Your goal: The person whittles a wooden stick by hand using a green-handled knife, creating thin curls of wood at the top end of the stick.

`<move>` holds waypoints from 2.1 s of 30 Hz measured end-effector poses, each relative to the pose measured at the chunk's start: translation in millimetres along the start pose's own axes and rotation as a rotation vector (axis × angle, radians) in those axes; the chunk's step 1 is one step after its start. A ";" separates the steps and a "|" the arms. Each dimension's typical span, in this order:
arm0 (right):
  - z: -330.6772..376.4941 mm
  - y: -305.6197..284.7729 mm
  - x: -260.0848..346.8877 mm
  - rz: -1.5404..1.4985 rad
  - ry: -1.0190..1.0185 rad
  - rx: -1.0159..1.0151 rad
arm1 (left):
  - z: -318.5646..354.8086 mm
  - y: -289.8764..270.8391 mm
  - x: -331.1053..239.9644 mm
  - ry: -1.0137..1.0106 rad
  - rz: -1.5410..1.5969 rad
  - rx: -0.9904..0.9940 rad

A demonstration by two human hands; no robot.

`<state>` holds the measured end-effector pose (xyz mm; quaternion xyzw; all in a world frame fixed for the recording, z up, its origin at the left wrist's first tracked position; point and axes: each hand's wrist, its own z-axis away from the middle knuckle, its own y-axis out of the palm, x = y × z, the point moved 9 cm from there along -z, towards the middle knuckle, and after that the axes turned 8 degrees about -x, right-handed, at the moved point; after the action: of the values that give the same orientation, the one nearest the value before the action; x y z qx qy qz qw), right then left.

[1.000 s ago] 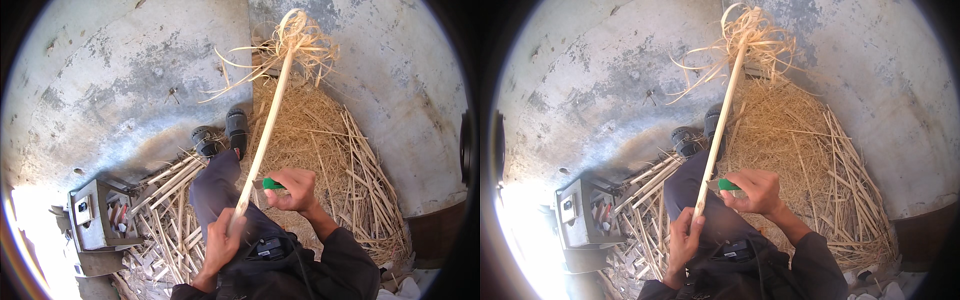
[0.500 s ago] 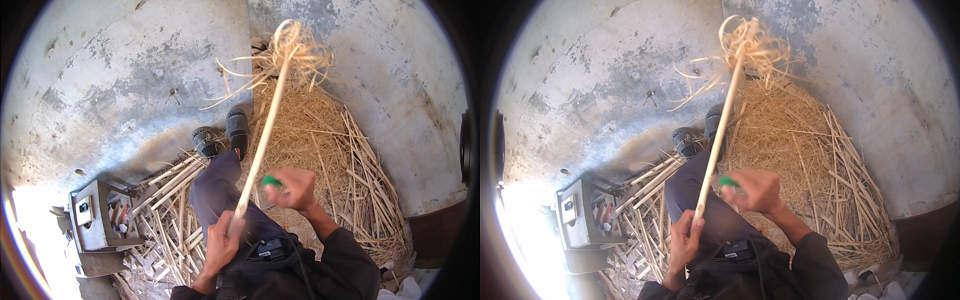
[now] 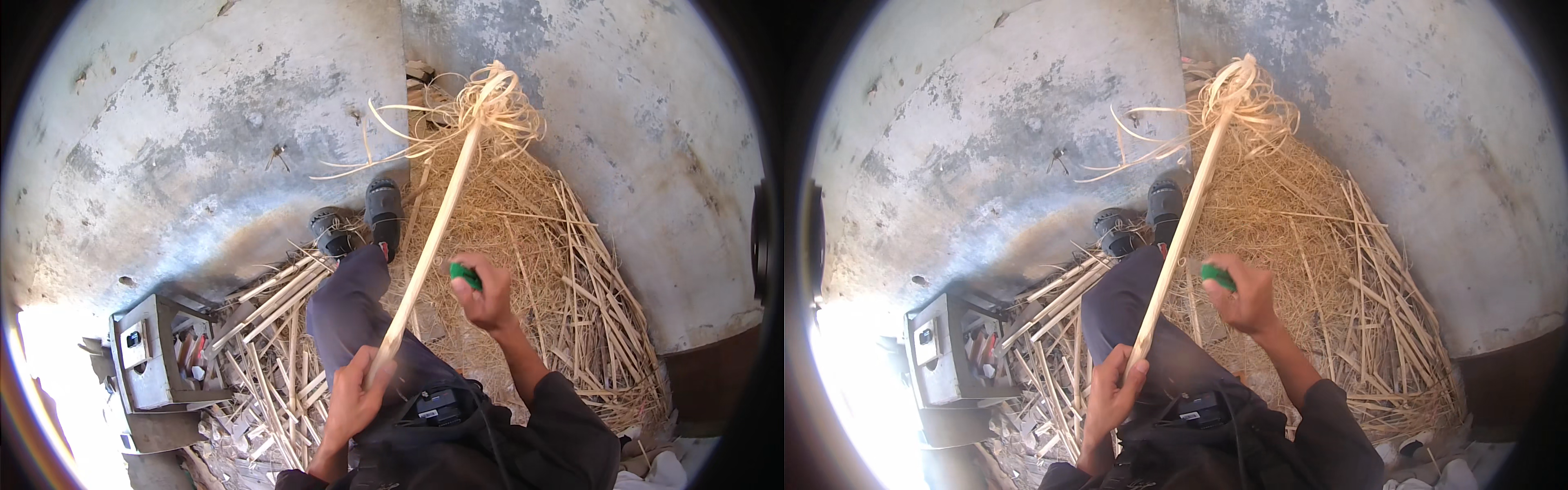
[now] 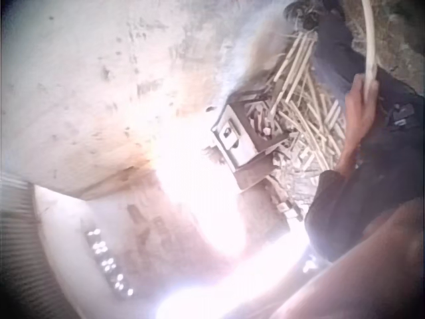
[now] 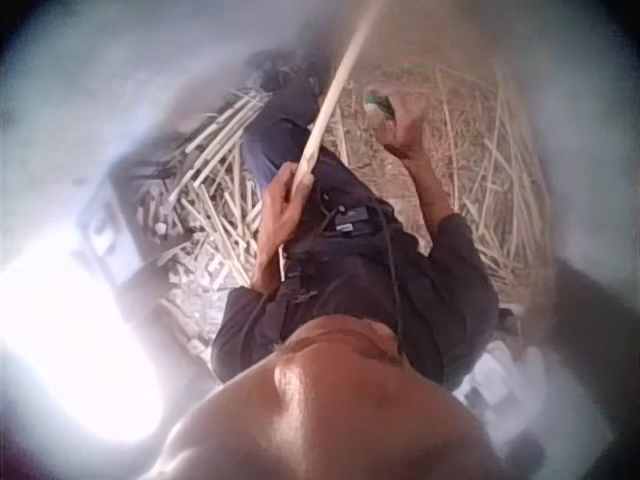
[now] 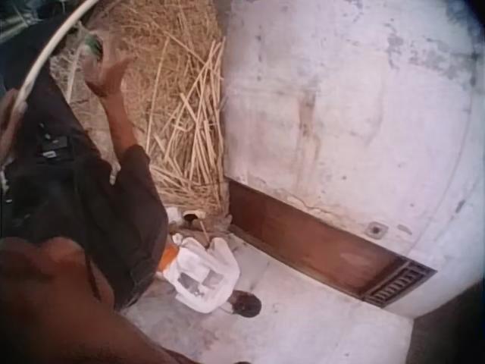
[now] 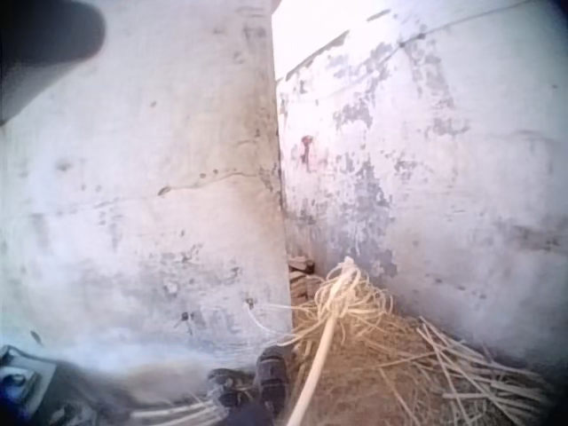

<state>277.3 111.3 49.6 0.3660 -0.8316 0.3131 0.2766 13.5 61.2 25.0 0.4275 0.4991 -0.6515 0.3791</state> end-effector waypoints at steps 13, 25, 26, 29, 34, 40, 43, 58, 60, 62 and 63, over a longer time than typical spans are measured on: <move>4.6 8.5 61.0 0.039 -0.352 0.091 | -6.8 12.2 -23.1 0.117 0.180 -0.049; -0.9 6.2 69.5 0.151 -0.385 0.072 | -1.2 11.2 -27.0 0.120 0.220 -0.022; -0.6 6.2 69.4 0.157 -0.385 0.068 | -0.9 10.6 -27.5 0.128 0.220 -0.029; -1.7 6.1 69.5 0.181 -0.402 0.052 | -1.1 9.5 -26.5 0.109 0.205 -0.028; -0.5 7.5 65.6 0.192 -0.412 0.063 | -0.6 7.8 -24.6 0.115 0.194 -0.040; -1.7 10.0 66.5 0.215 -0.416 0.087 | 1.3 6.8 -22.0 0.071 0.186 -0.024; -1.5 10.6 63.9 0.213 -0.417 0.075 | 2.3 5.6 -20.1 0.060 0.168 -0.022; -48.0 -39.3 -39.1 0.109 0.066 -0.110 | 24.3 7.1 14.3 0.036 0.160 0.006; -36.6 -22.9 -13.2 0.087 -0.006 -0.066 | 18.1 4.5 12.6 0.034 0.167 -0.032; -25.4 -9.5 11.2 0.065 -0.074 -0.025 | 13.6 3.7 10.8 0.031 0.170 -0.058; -19.5 -1.4 22.4 0.038 -0.120 0.027 | 11.7 3.8 11.9 0.029 0.166 -0.060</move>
<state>269.9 114.8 78.2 0.3719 -0.8491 0.3073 0.2153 10.8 48.2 14.2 0.4655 0.4866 -0.5962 0.4371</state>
